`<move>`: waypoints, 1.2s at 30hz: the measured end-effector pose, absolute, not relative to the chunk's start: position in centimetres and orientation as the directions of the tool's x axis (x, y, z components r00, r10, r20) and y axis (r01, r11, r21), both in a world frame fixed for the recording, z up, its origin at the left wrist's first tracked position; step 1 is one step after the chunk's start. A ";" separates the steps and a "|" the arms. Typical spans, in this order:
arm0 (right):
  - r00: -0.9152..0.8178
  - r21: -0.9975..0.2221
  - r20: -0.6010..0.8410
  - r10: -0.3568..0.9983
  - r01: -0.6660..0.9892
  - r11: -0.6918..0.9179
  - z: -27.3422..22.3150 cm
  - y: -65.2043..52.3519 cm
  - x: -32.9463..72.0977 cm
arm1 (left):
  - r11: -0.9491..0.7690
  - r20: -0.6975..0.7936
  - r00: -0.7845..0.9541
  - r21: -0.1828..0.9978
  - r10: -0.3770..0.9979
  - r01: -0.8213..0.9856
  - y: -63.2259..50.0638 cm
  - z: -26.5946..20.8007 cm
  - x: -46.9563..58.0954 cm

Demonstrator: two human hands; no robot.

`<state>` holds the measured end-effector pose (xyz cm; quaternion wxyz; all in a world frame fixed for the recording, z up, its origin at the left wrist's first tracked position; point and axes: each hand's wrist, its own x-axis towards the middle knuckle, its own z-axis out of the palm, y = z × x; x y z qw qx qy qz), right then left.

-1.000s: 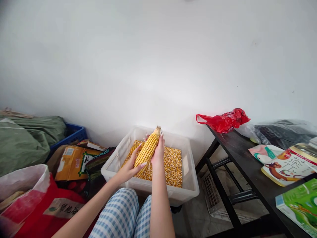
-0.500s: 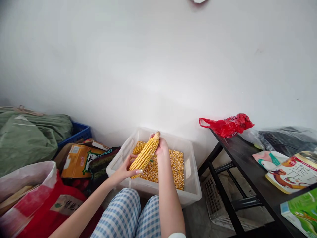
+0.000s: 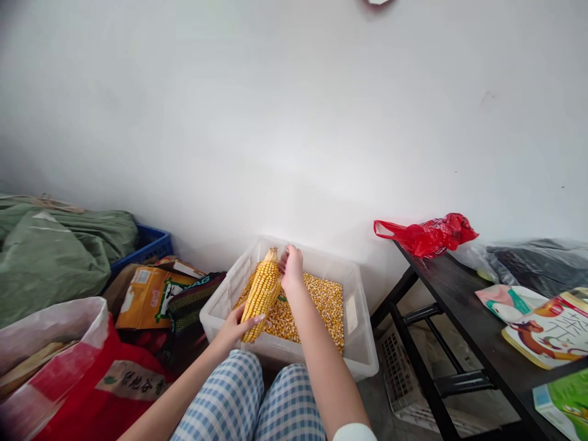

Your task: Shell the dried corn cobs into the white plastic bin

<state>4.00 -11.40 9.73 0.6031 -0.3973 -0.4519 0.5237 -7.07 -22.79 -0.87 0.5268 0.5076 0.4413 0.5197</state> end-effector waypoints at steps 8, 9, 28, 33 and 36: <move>0.201 -0.973 0.225 0.953 0.099 0.209 9.4 -10.5 3.0 | 0.067 -0.041 0.087 0.944 0.995 -0.323 -22.3 -0.8 -7.8; 0.215 -0.973 0.224 0.951 0.101 0.206 9.3 -10.3 3.0 | 0.079 -0.059 0.075 0.948 0.995 -0.308 -22.2 -0.7 -7.9; -0.385 -0.828 0.243 0.890 0.395 0.397 6.9 -11.0 3.3 | 0.143 -0.154 0.020 0.848 0.988 -0.511 -20.9 1.3 -9.5; -0.480 -0.995 0.033 0.877 0.063 0.072 6.7 -11.4 3.0 | 0.168 -0.122 0.124 0.849 0.985 -0.502 -20.9 1.7 -10.8; -0.539 -0.989 -0.044 0.841 -0.094 -0.112 6.7 -11.2 3.2 | 0.175 -0.114 0.149 0.838 0.982 -0.516 -21.1 1.7 -11.0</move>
